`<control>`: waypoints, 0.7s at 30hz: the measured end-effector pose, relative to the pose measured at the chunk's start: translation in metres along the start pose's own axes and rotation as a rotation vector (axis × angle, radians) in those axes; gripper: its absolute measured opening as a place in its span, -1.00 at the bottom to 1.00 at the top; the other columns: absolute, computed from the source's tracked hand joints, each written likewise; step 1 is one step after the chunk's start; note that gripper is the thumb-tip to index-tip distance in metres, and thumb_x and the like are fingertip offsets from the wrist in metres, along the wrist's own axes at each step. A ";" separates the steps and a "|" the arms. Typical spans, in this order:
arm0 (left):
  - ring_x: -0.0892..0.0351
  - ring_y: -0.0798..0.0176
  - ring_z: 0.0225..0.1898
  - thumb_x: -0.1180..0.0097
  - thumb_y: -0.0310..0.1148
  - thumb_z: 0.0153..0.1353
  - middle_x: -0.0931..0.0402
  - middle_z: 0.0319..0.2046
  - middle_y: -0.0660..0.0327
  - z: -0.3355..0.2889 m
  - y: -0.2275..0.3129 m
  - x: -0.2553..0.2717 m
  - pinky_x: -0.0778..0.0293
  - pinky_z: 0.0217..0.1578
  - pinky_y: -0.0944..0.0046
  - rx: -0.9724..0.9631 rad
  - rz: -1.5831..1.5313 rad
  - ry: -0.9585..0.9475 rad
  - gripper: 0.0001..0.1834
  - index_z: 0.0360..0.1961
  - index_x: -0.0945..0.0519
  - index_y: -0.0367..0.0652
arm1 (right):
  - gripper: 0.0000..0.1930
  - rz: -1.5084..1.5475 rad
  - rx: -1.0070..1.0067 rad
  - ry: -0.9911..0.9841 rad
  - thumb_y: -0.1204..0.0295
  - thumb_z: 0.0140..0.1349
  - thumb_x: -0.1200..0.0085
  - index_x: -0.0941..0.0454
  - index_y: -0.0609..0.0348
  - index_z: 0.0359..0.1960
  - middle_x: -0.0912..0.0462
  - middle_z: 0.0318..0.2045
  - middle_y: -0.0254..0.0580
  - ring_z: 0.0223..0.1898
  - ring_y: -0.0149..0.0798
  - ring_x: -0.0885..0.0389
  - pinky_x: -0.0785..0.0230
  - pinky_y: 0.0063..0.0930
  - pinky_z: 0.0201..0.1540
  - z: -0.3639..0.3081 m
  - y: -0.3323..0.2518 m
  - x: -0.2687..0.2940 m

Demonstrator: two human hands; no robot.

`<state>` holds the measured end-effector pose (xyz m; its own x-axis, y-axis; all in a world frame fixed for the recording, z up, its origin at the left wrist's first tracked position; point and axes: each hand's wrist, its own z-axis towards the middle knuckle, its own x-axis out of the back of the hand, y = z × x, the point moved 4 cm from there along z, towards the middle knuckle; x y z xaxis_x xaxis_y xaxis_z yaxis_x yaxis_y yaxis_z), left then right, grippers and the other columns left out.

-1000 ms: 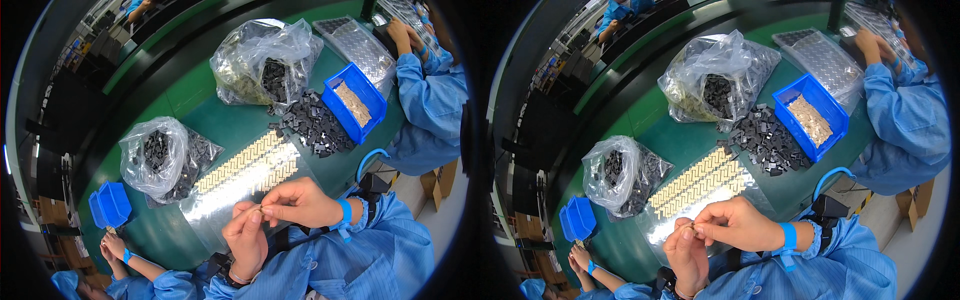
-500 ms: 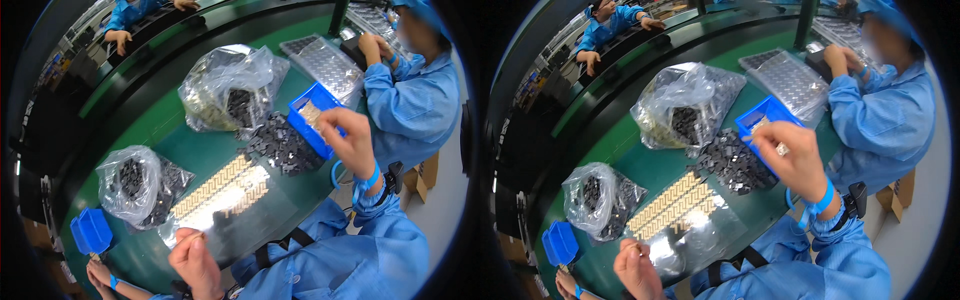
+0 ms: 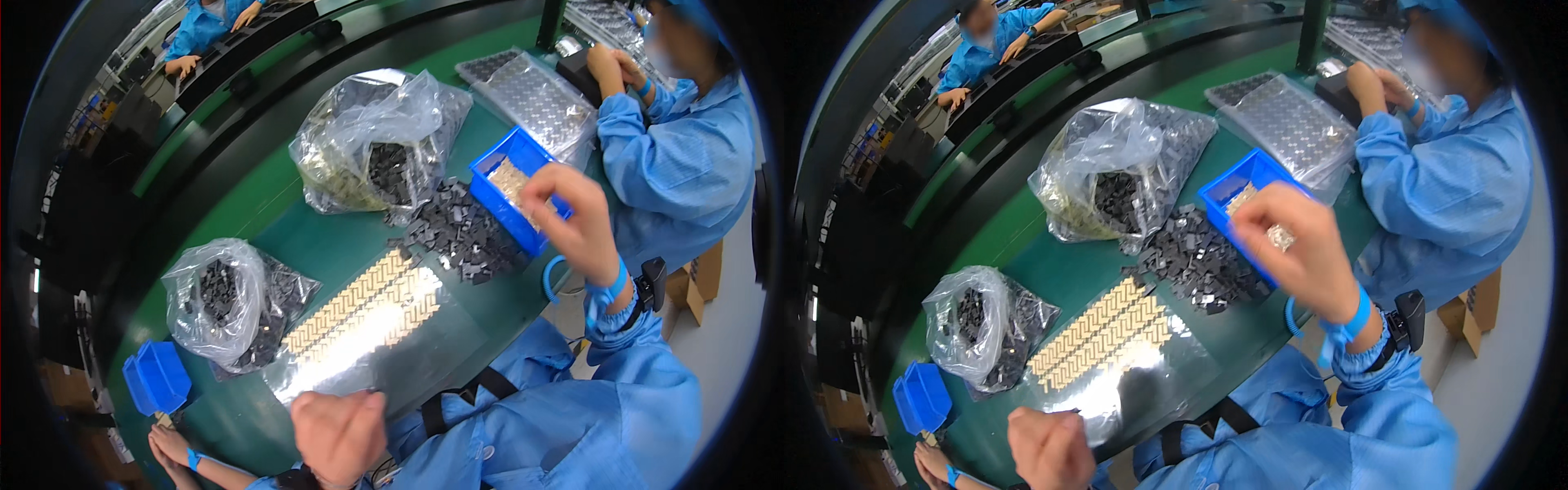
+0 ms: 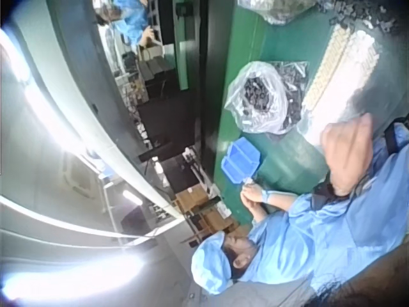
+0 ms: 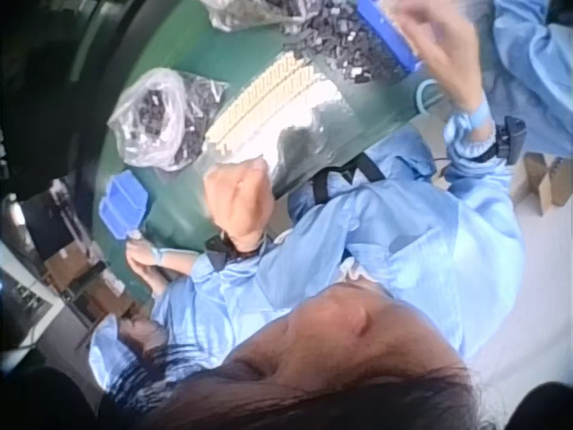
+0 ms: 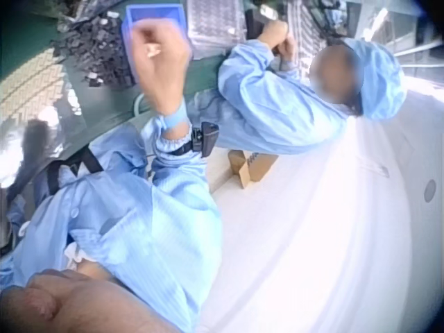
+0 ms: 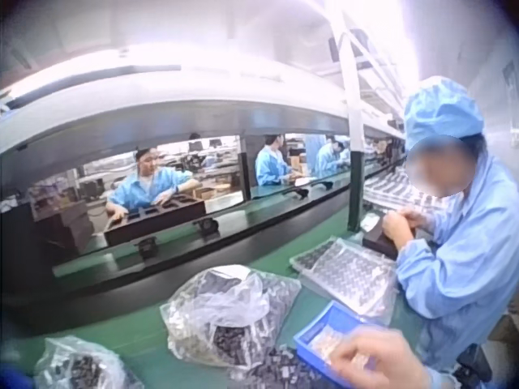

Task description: Assembling small electronic or plastic components by inserting metal pins into black plastic housings.

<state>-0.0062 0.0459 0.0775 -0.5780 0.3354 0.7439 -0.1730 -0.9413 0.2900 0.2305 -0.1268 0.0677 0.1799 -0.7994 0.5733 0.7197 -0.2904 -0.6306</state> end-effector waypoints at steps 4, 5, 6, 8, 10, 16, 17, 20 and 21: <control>-0.34 0.38 -0.46 -0.10 -0.50 -0.02 -0.48 -0.40 0.22 0.009 0.001 -0.020 -0.24 -0.42 0.43 -0.353 0.069 -0.066 -0.83 -0.34 -0.59 -0.23 | -0.89 0.704 -0.015 -0.513 0.47 0.12 -0.08 -0.51 0.27 -0.42 -0.52 -0.42 -0.23 -0.34 -0.34 -0.47 -0.30 -0.49 -0.28 -0.026 -0.028 -0.055; -0.34 0.38 -0.46 -0.10 -0.50 -0.02 -0.48 -0.40 0.22 0.011 0.000 -0.023 -0.24 -0.42 0.43 -0.364 0.066 -0.079 -0.83 -0.34 -0.59 -0.23 | -0.88 0.839 -0.026 -0.596 0.44 0.13 -0.08 -0.51 0.26 -0.41 -0.52 -0.42 -0.23 -0.32 -0.38 -0.45 -0.29 -0.51 -0.26 -0.032 -0.033 -0.066; -0.34 0.39 -0.48 -0.10 -0.48 -0.04 -0.49 -0.40 0.25 0.009 0.005 -0.022 -0.22 -0.45 0.43 -0.373 0.119 -0.080 -0.83 -0.34 -0.59 -0.18 | -0.88 0.854 -0.018 -0.598 0.44 0.13 -0.08 -0.51 0.26 -0.41 -0.52 -0.42 -0.23 -0.32 -0.38 -0.45 -0.29 -0.51 -0.26 -0.034 -0.039 -0.072; -0.33 0.43 -0.50 -0.09 -0.43 -0.03 -0.51 -0.39 0.30 0.006 0.009 -0.019 -0.22 -0.45 0.43 -0.392 0.196 -0.095 -0.82 -0.34 -0.60 -0.10 | -0.83 1.035 -0.139 -0.772 0.37 0.17 -0.07 -0.52 0.25 -0.37 -0.52 -0.42 -0.27 -0.34 -0.43 -0.41 -0.28 -0.53 -0.28 -0.042 -0.048 -0.086; -0.33 0.44 -0.49 -0.08 -0.41 -0.03 -0.51 -0.39 0.31 0.005 0.010 -0.018 -0.22 -0.43 0.43 -0.403 0.203 -0.112 -0.82 -0.34 -0.59 -0.10 | -0.81 1.063 -0.157 -0.811 0.34 0.18 -0.06 -0.52 0.24 -0.36 -0.51 -0.42 -0.28 -0.35 -0.44 -0.40 -0.28 -0.53 -0.28 -0.045 -0.050 -0.091; -0.32 0.45 -0.46 -0.03 -0.39 0.00 -0.50 -0.39 0.34 0.003 0.007 -0.024 -0.20 -0.39 0.42 -0.478 0.218 -0.148 -0.81 -0.33 -0.60 -0.08 | -0.84 1.052 -0.160 -0.907 0.39 0.18 -0.05 -0.51 0.25 -0.36 -0.51 -0.38 -0.28 -0.32 -0.42 -0.43 -0.30 -0.52 -0.25 -0.047 -0.051 -0.097; -0.32 0.45 -0.46 -0.02 -0.39 0.00 -0.50 -0.39 0.34 0.003 0.008 -0.024 -0.19 -0.38 0.41 -0.492 0.232 -0.158 -0.81 -0.33 -0.60 -0.08 | -0.89 1.035 -0.167 -0.944 0.46 0.17 -0.05 -0.50 0.27 -0.37 -0.50 -0.36 -0.25 -0.28 -0.37 -0.46 -0.33 -0.50 -0.20 -0.047 -0.051 -0.097; -0.33 0.43 -0.48 -0.08 -0.38 0.00 -0.49 -0.43 0.33 0.006 0.008 -0.027 -0.20 -0.39 0.38 -0.496 0.228 -0.158 -0.85 -0.36 -0.59 -0.09 | -0.92 0.912 -0.103 -0.837 0.47 0.13 -0.08 -0.48 0.22 -0.43 -0.49 -0.38 -0.27 -0.32 -0.31 -0.46 -0.29 -0.44 -0.23 -0.047 -0.050 -0.091; -0.33 0.43 -0.48 -0.08 -0.38 0.00 -0.49 -0.43 0.33 0.006 0.007 -0.032 -0.20 -0.39 0.38 -0.497 0.230 -0.157 -0.85 -0.36 -0.59 -0.09 | -0.92 0.912 -0.101 -0.837 0.47 0.13 -0.08 -0.48 0.22 -0.43 -0.49 -0.38 -0.27 -0.32 -0.31 -0.46 -0.29 -0.44 -0.23 -0.048 -0.051 -0.091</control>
<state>0.0159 0.0292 0.0599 -0.5266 0.0857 0.8458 -0.4331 -0.8832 -0.1801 0.1458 -0.0646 0.0225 0.9863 -0.1601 0.0388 0.0594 0.1263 -0.9902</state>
